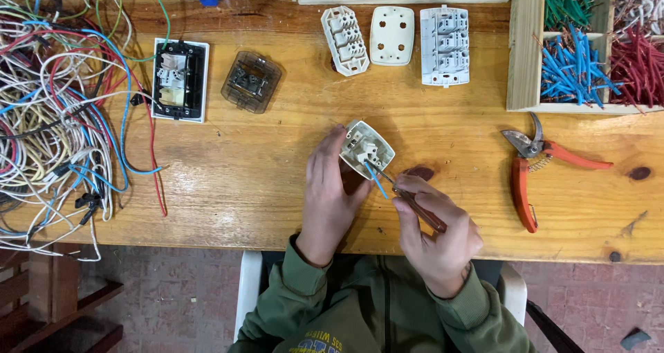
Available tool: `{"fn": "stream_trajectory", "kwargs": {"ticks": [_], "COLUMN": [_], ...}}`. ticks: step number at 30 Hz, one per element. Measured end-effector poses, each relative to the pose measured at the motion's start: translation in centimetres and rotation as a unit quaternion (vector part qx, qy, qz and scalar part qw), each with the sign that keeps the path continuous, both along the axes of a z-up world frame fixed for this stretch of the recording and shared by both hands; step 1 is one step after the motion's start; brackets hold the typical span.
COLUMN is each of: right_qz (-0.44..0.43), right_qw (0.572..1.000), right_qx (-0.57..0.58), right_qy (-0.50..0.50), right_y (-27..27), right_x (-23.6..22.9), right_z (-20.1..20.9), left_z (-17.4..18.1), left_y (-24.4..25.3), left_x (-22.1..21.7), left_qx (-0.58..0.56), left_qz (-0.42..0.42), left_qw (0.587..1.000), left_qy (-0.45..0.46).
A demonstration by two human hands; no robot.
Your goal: The person uses a screwdriver to connect and tighten wires into the terminals of a white electrical outlet. They adjust the wires and secure them by turning the screws, then place the outlet on the table.
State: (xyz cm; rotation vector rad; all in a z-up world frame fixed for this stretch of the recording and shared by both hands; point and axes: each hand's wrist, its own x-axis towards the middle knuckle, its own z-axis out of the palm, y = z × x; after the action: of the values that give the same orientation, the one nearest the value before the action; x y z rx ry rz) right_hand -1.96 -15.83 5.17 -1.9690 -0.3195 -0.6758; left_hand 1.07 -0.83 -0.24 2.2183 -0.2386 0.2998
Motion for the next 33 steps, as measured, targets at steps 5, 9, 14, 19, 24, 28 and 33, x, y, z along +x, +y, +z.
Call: {"fn": "stream_trajectory", "kwargs": {"ticks": [5, 9, 14, 19, 24, 28, 33], "right_qz": [0.006, 0.014, -0.052, -0.134, -0.06, 0.015, 0.106], "right_qw": [0.999, 0.998, 0.972, 0.853, 0.839, 0.855, 0.795], "right_qx": [-0.037, -0.053, -0.213, -0.493, -0.538, -0.515, -0.598], "right_qy": [0.0, 0.03, 0.08, 0.109, 0.047, 0.064, 0.013], "right_y": [-0.6, -0.8, -1.2, -3.0, -3.3, -3.6, -3.3], "right_x": [0.0, -0.5, -0.5, 0.1, 1.7, 3.1, 4.2], "right_z": [-0.1, -0.6, 3.1, 5.6, 5.8, 6.5, 8.3], "left_z": [0.2, -0.3, 0.0, 0.2, 0.3, 0.3, 0.6], "left_y": [0.0, 0.2, 0.1, 0.0, -0.2, -0.1, 0.0], "left_x": [0.0, 0.2, 0.1, -0.1, 0.0, -0.2, -0.1], "left_qx": [0.008, 0.009, 0.008, 0.01, 0.019, 0.012, -0.013], "left_qz": [-0.002, -0.006, -0.002, 0.005, 0.031, 0.035, 0.025], "left_qw": [1.0, 1.0, 1.0, 1.0, 0.999, 0.999, 0.999], "left_qy": [-0.007, -0.02, -0.019, 0.005, 0.027, 0.034, 0.025]}}
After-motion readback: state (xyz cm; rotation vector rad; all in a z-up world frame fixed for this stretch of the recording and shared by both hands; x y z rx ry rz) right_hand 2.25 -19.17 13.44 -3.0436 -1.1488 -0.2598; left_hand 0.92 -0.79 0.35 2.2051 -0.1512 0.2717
